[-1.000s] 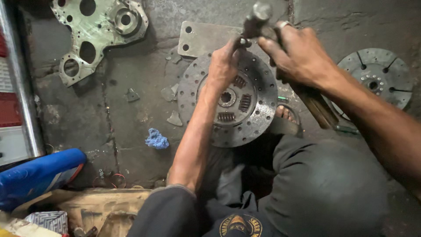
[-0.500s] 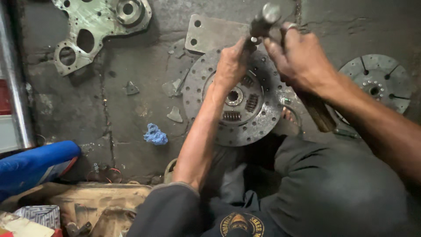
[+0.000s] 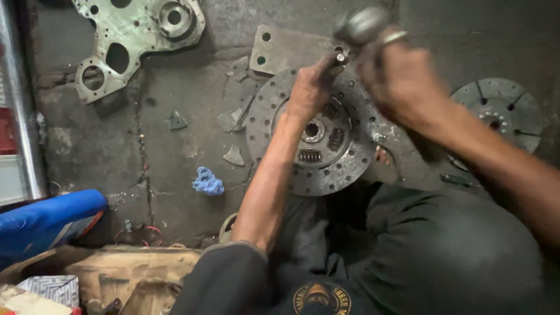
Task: The person uses a hammer and punch to remove pins from a clutch pressure plate, then uses a screwdriver to pry and remove a broken piece from the assembly. The person continues to hammer out additional pins and inspect the plate.
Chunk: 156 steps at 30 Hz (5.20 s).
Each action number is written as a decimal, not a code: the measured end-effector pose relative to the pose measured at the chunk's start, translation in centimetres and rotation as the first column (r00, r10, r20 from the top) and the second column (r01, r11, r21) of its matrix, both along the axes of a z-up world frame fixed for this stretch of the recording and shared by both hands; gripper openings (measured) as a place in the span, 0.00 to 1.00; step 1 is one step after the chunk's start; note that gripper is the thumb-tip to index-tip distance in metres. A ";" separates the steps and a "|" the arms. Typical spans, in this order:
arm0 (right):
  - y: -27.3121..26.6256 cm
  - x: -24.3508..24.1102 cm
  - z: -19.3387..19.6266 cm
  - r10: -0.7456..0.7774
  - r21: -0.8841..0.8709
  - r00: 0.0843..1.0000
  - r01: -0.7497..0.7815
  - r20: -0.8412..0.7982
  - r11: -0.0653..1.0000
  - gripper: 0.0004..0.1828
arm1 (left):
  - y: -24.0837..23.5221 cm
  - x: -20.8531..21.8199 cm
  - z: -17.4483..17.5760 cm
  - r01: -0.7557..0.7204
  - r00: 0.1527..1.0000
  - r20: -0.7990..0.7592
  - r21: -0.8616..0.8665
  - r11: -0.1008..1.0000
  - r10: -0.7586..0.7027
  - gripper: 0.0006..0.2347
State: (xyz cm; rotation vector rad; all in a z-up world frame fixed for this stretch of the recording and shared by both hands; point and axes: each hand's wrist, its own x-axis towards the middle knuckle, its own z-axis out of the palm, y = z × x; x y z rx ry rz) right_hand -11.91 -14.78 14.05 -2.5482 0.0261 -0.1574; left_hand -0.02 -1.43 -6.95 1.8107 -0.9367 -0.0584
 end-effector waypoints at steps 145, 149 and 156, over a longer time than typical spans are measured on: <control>-0.5 -0.6 -0.3 -0.181 0.273 0.961 0.120 0.208 0.954 0.21 | 0.0 0.9 1.7 0.061 0.998 -0.025 -0.016 0.998 -0.061 0.08; -1.1 2.2 -5.1 -0.181 0.086 0.961 0.202 -0.208 0.976 0.24 | 0.3 1.2 2.6 0.068 0.998 0.014 -0.062 0.996 -0.067 0.10; -2.8 -1.8 -0.4 -0.185 0.363 0.981 0.193 -0.057 0.912 0.26 | 0.1 0.4 2.0 0.049 0.998 -0.030 0.010 0.999 -0.049 0.08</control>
